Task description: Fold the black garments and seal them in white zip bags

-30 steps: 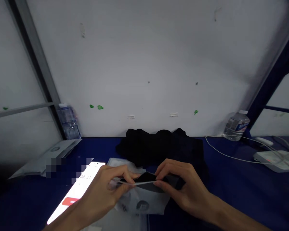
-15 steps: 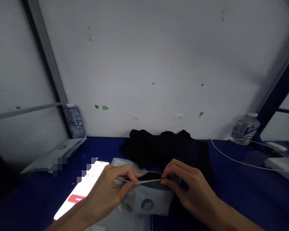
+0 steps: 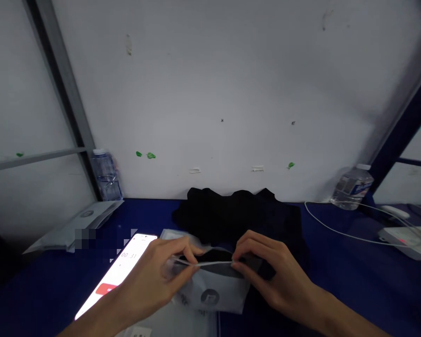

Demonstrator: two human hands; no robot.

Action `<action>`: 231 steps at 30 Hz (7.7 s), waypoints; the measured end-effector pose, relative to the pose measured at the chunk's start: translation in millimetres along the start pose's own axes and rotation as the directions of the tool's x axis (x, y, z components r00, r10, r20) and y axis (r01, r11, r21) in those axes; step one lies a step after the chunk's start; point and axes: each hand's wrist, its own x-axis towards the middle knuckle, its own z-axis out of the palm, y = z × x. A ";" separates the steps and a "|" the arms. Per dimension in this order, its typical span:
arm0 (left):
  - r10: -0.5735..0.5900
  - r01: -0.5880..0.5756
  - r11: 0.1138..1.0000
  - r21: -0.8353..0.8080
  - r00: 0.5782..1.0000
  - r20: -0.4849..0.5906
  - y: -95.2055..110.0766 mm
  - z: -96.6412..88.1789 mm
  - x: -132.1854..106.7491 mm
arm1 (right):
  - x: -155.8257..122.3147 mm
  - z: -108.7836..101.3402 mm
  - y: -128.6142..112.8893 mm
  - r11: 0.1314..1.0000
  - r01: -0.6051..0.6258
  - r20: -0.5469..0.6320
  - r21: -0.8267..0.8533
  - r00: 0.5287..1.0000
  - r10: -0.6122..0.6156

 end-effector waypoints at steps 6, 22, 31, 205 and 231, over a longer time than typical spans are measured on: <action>0.012 -0.012 0.999 0.040 1.000 0.009 0.8 -0.8 -0.2 | 0.4 0.5 1.6 0.999 -0.030 0.001 0.024 1.000 0.030; -0.062 0.060 0.994 -0.089 0.998 -0.021 -10.3 3.1 1.1 | -2.7 -5.6 12.5 1.000 0.023 0.025 -0.002 0.999 -0.023; -0.060 0.060 0.998 -0.034 0.998 0.005 -10.4 0.8 3.7 | -4.2 -0.1 24.9 0.960 0.271 -0.058 -0.068 0.960 -0.275; 0.128 -0.134 0.989 0.057 0.988 0.091 -3.8 21.6 11.9 | -8.4 -1.6 10.0 0.998 0.004 -0.020 0.070 1.000 -0.003; 0.144 -0.147 0.987 0.068 0.989 0.044 -5.8 19.5 13.7 | -3.6 -46.5 13.6 0.985 -0.173 0.124 -0.024 0.977 0.175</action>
